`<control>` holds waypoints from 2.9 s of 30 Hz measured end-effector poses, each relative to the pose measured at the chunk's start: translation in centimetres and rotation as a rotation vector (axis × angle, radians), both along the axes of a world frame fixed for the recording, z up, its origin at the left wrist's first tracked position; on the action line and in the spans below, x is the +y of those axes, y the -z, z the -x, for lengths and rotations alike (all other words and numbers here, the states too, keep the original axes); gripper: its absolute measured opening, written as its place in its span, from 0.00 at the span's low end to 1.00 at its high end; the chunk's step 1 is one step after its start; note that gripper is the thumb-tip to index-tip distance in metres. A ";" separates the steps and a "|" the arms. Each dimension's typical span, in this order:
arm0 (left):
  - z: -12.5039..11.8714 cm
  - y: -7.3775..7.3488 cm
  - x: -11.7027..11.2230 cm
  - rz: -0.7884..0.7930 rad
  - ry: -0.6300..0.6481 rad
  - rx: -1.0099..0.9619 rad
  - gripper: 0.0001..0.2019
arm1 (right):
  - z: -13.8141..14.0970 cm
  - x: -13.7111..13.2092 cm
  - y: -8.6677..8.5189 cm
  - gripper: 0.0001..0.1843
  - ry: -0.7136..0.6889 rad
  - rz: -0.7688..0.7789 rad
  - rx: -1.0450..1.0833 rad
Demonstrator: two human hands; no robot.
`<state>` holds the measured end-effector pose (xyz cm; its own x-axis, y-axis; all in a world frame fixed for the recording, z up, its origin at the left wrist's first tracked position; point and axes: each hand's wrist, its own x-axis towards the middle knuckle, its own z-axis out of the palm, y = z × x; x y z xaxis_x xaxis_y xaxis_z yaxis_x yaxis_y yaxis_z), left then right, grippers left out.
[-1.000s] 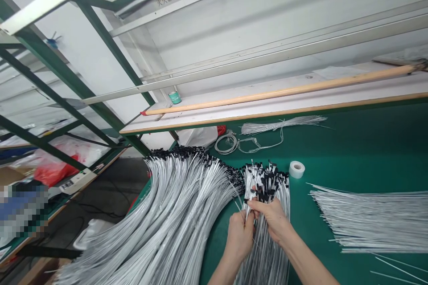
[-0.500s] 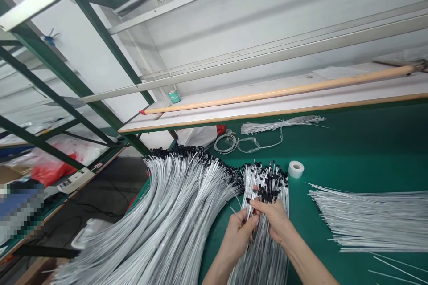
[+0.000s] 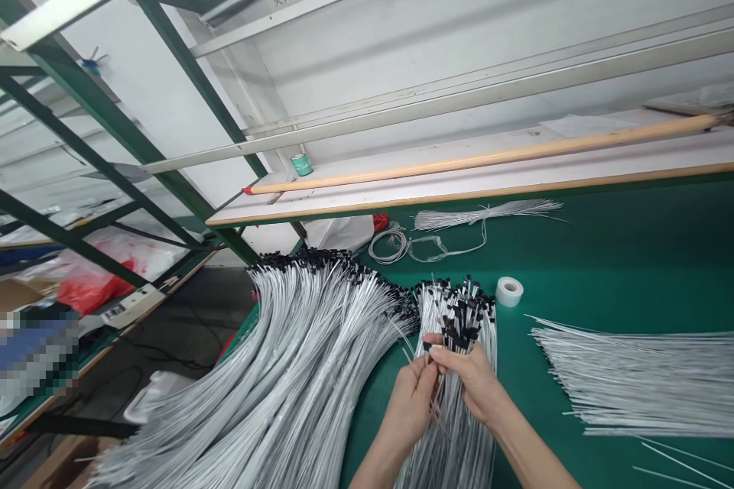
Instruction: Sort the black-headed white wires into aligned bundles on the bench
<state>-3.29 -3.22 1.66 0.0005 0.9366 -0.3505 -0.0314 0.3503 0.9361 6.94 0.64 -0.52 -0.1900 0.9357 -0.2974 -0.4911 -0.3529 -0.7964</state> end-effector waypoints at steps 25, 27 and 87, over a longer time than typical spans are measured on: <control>-0.1 -0.7 1.2 0.214 0.218 0.075 0.20 | -4.9 -1.4 3.3 0.15 0.148 0.237 0.117; 0.1 -0.5 1.7 0.295 0.143 0.038 0.23 | -6.0 -1.7 4.4 0.16 0.191 0.301 0.162; -5.6 5.9 4.2 0.148 0.339 -0.160 0.39 | -4.9 0.0 4.8 0.19 0.329 0.242 -0.014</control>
